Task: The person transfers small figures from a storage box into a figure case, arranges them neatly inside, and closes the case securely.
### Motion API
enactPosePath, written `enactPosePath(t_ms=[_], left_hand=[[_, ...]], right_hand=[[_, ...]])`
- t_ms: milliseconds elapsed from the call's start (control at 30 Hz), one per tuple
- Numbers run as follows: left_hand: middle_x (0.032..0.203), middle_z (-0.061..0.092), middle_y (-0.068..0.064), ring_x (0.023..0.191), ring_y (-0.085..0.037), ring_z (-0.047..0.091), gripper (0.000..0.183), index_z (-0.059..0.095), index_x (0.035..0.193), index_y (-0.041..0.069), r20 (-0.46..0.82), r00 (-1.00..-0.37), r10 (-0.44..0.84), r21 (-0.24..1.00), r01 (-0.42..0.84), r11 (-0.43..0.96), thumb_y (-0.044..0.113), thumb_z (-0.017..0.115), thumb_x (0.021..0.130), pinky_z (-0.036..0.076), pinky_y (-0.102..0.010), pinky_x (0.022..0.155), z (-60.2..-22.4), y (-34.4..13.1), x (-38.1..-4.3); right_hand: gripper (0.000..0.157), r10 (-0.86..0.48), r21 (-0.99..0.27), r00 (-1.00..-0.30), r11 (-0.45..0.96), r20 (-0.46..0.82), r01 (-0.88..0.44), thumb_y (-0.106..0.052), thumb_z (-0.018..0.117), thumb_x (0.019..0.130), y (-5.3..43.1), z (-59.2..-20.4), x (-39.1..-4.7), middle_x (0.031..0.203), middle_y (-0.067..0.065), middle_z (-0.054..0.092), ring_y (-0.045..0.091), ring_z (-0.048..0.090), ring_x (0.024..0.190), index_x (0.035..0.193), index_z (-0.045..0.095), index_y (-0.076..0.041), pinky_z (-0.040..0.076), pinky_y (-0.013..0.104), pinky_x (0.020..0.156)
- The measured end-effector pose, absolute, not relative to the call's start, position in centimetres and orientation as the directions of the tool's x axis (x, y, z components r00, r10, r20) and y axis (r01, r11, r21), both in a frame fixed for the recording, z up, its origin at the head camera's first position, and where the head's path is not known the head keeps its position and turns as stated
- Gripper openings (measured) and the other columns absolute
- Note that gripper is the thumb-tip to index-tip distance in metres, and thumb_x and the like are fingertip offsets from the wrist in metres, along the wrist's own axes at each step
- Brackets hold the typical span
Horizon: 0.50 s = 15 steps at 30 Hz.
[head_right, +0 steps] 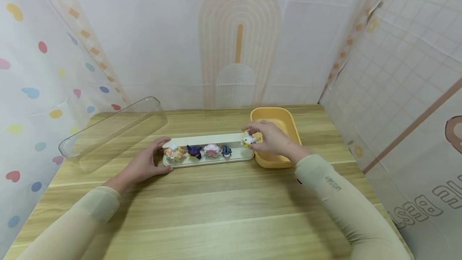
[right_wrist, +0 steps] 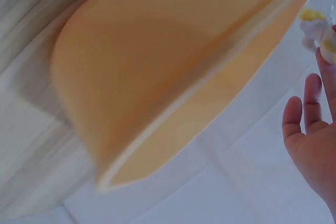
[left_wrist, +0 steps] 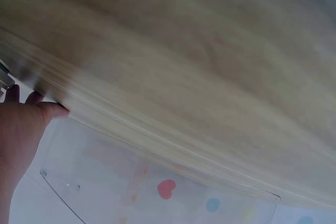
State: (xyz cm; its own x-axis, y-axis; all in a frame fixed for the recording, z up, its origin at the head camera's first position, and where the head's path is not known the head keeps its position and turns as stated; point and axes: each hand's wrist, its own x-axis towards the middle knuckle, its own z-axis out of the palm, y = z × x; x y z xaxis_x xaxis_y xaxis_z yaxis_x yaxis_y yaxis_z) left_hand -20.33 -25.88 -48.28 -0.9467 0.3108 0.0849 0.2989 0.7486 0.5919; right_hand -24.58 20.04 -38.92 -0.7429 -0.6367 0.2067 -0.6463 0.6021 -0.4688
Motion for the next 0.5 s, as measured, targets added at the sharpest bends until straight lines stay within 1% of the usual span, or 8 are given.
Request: enactPosePath(t_ms=[100,133,200,267,400,500], left_hand=[[0.151,0.058,-0.029,0.141,-0.05,0.055,0.105,0.034,0.164,0.02,0.084,-0.948,0.308,0.591,0.297,0.751,0.033,0.096,0.081,0.042,-0.071,0.116,-48.3,-25.8,-20.3],[0.151,0.058,-0.029,0.141,-0.05,0.055,0.105,0.034,0.164,0.02,0.084,-0.948,0.306,0.59,0.295,0.751,0.032,0.096,0.081,0.042,-0.071,0.116,-48.2,-25.7,-20.2],[0.151,0.058,-0.029,0.141,-0.051,0.055,0.105,0.034,0.164,0.02,0.082,-0.948,0.306,0.589,0.294,0.753,0.032,0.096,0.081,0.042,-0.071,0.115,-48.2,-25.7,-20.2],[0.152,0.058,-0.029,0.141,-0.05,0.055,0.105,0.034,0.164,0.021,0.076,-0.95,0.304,0.591,0.288,0.753,0.032,0.096,0.081,0.042,-0.07,0.116,-48.1,-25.6,-20.2],[0.152,0.057,-0.029,0.142,-0.05,0.054,0.105,0.033,0.164,0.022,0.071,-0.949,0.307,0.593,0.288,0.752,0.032,0.096,0.081,0.041,-0.071,0.117,-48.2,-25.5,-20.1],[0.152,0.057,-0.029,0.143,-0.049,0.054,0.105,0.034,0.164,0.023,0.069,-0.95,0.303,0.591,0.284,0.755,0.032,0.096,0.081,0.041,-0.071,0.117,-48.2,-25.5,-20.0]], right_hand=[[0.049,-0.687,-0.402,-0.708,0.61,0.162,-0.683,-0.01,0.085,0.086,18.9,-39.4,-24.3,0.116,0.006,0.08,0.03,0.069,0.114,0.132,0.069,-0.013,0.052,0.055,0.104],[0.048,-0.7,-0.371,-0.697,0.613,0.154,-0.698,-0.009,0.085,0.086,18.6,-39.6,-24.4,0.113,0.004,0.08,0.028,0.067,0.112,0.131,0.07,-0.014,0.053,0.053,0.101],[0.046,-0.721,-0.299,-0.677,0.619,0.15,-0.726,-0.009,0.085,0.085,18.2,-40.2,-24.4,0.11,0.001,0.08,0.026,0.066,0.107,0.128,0.071,-0.016,0.052,0.05,0.098],[0.045,-0.735,-0.23,-0.66,0.623,0.154,-0.747,-0.009,0.084,0.084,17.9,-40.6,-24.4,0.107,-0.001,0.079,0.025,0.064,0.104,0.126,0.072,-0.017,0.05,0.05,0.098],[0.047,-0.741,-0.172,-0.651,0.629,0.163,-0.758,-0.006,0.084,0.084,17.5,-41.0,-24.2,0.11,-0.003,0.079,0.027,0.064,0.111,0.128,0.074,-0.019,0.049,0.05,0.102],[0.051,-0.745,-0.146,-0.641,0.624,0.184,-0.767,-0.004,0.083,0.084,17.4,-41.1,-24.1,0.117,-0.001,0.079,0.028,0.065,0.114,0.132,0.073,-0.018,0.05,0.05,0.103]])
